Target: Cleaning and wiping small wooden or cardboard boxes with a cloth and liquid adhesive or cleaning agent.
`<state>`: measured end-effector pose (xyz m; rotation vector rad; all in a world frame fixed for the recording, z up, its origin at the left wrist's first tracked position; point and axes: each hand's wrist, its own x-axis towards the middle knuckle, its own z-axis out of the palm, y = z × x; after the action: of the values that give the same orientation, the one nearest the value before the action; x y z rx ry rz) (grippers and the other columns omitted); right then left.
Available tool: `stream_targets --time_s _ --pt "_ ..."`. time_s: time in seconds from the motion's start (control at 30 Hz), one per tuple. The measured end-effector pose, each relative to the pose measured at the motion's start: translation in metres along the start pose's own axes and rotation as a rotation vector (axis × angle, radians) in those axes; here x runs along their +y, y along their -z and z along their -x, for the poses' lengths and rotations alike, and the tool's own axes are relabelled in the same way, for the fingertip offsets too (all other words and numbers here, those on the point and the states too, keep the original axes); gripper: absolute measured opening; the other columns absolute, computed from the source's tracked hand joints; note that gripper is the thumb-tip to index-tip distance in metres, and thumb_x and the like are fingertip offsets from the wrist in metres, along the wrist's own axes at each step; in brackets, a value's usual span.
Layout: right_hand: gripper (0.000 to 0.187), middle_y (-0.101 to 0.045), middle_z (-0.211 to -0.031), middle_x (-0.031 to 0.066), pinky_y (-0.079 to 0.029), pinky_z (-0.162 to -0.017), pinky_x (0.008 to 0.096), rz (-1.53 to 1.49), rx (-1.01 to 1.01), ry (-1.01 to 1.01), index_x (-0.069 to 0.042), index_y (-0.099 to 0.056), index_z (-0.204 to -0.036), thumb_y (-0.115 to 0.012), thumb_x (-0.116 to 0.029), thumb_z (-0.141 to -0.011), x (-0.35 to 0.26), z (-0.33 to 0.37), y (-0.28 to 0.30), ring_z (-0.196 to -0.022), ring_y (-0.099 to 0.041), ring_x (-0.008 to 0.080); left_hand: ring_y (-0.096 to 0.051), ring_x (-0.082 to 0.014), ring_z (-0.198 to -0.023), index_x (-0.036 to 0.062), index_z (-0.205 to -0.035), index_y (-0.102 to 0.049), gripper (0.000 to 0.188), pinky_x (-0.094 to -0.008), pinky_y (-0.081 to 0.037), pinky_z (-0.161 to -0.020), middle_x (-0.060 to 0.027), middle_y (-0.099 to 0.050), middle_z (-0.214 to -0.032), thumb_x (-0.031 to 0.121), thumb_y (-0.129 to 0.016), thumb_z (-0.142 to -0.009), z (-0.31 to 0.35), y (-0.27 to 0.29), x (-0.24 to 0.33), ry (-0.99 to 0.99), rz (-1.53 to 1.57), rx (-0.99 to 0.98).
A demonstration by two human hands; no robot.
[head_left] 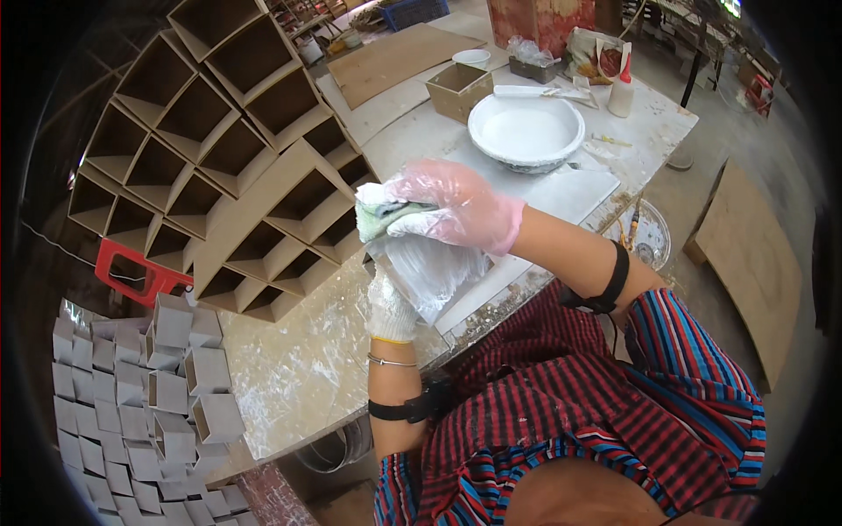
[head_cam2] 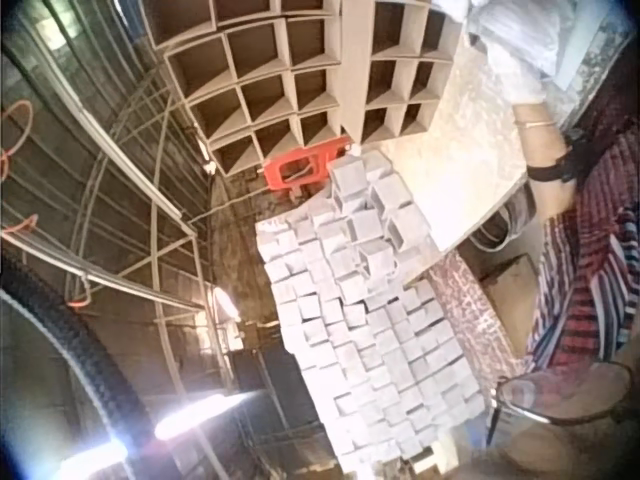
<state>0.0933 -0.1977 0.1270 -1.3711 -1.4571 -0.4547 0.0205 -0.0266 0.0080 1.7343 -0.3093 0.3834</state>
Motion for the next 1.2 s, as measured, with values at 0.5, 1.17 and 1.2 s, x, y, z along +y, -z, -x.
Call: stream_targets --time_s 0.5,1.17,1.2 --pt "0.024 -0.059 -0.09 0.0034 -0.047 -0.073 0.0374 0.219 -0.105 0.113 -0.023 -0.065 -0.1 -0.071 -0.028 -0.076 -0.025 0.014 -0.019 -0.086 -0.057 0.024 -0.049 -0.0222 -0.118 0.0044 -0.133 -0.04 0.041 -0.0344 -0.042 -0.1 -0.0125 -0.049 -0.13 0.026 -0.04 -0.099 0.004 0.003 0.027 0.107 0.191 -0.011" --pt "0.034 -0.062 -0.092 0.0048 -0.045 -0.076 0.0391 0.162 -0.17 0.044 -0.015 -0.065 -0.104 -0.074 -0.02 -0.072 -0.005 0.042 -0.005 -0.088 -0.058 0.0273 -0.052 -0.0276 -0.114 0.0033 -0.133 -0.04 0.043 -0.0381 -0.045 -0.096 -0.0141 -0.049 -0.131 0.029 -0.035 -0.099 -0.006 0.017 0.058 -0.009 -0.6 -0.11" --pt "0.035 -0.061 -0.092 0.0046 -0.045 -0.076 0.0397 0.163 -0.21 0.042 -0.015 -0.064 -0.105 -0.074 -0.02 -0.072 -0.01 0.053 -0.006 -0.087 -0.058 0.0278 -0.052 -0.0273 -0.115 0.0032 -0.133 -0.04 0.042 -0.0385 -0.045 -0.097 -0.0142 -0.049 -0.131 0.028 -0.035 -0.099 -0.002 0.021 0.047 0.072 -0.238 -0.078"
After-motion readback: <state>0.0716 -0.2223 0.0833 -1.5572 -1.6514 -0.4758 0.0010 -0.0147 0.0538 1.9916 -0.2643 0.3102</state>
